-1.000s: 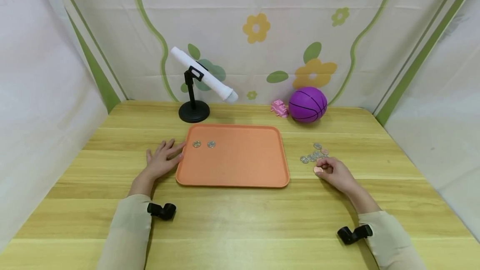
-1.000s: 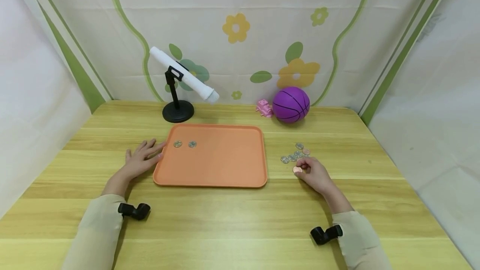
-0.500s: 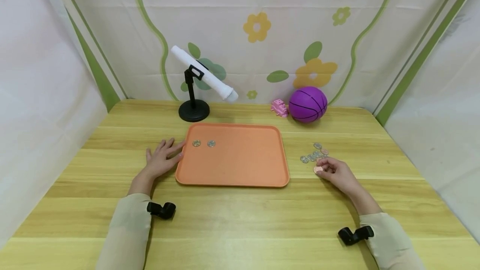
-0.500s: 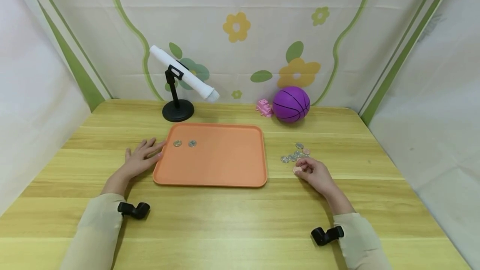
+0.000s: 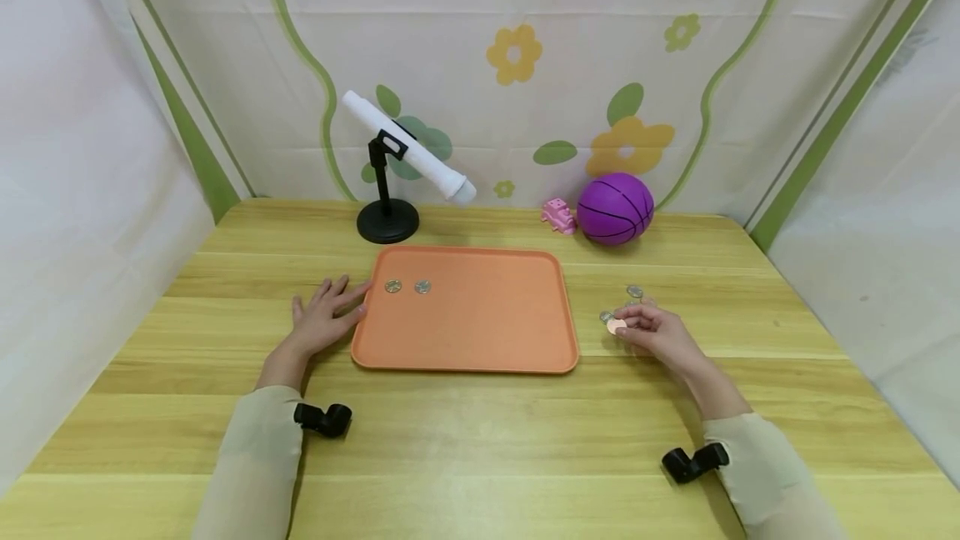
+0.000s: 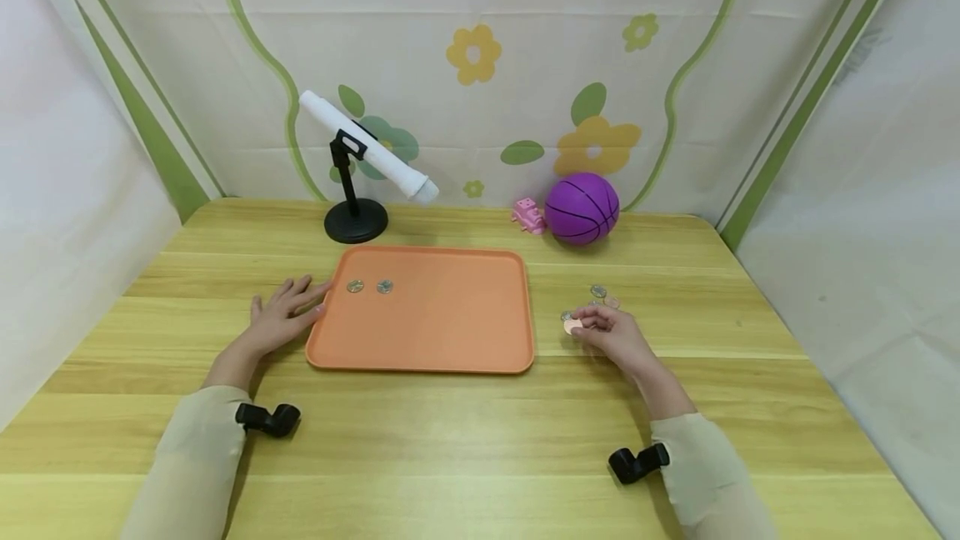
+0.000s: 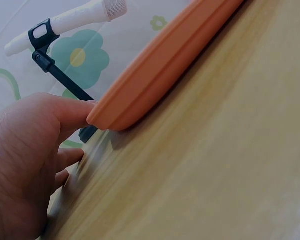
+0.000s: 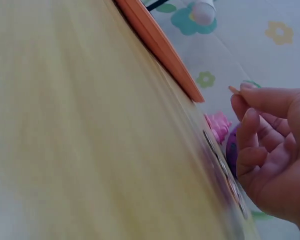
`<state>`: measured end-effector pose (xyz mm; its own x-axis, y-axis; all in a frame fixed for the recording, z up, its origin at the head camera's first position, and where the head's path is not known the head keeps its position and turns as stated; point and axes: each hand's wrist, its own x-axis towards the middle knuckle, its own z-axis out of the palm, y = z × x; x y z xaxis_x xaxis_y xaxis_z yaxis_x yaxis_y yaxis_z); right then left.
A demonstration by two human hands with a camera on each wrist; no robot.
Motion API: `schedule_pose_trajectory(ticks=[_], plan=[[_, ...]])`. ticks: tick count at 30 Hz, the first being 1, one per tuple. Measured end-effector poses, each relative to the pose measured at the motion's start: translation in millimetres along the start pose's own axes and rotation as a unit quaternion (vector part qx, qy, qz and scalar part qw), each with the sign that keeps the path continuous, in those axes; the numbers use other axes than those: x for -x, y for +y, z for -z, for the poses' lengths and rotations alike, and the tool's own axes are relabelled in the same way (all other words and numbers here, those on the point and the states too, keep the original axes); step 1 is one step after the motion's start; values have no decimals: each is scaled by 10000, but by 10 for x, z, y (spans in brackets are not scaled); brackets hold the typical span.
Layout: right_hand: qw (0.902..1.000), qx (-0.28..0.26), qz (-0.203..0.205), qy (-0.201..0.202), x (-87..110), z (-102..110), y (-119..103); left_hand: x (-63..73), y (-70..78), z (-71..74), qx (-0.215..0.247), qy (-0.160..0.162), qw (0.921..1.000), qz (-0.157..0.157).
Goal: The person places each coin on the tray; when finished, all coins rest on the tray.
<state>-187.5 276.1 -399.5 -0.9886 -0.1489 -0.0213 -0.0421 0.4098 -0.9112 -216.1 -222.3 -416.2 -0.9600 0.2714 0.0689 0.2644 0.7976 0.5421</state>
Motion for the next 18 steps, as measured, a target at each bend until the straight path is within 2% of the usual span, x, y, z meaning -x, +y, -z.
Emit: schedule_pose_trajectory(ticks=[4,13,18], plan=[[9989,-396,191,-143,-108,-156,-132,-3,4,-9,-10,14,10000,9],[9911,-1157,-123,-643,-514,-706,-496,0,-1,-10,-25,22,10000,13],[9905,-976,-26,-971,-796,-957,-646,12,8,3,-7,49,10000,28]])
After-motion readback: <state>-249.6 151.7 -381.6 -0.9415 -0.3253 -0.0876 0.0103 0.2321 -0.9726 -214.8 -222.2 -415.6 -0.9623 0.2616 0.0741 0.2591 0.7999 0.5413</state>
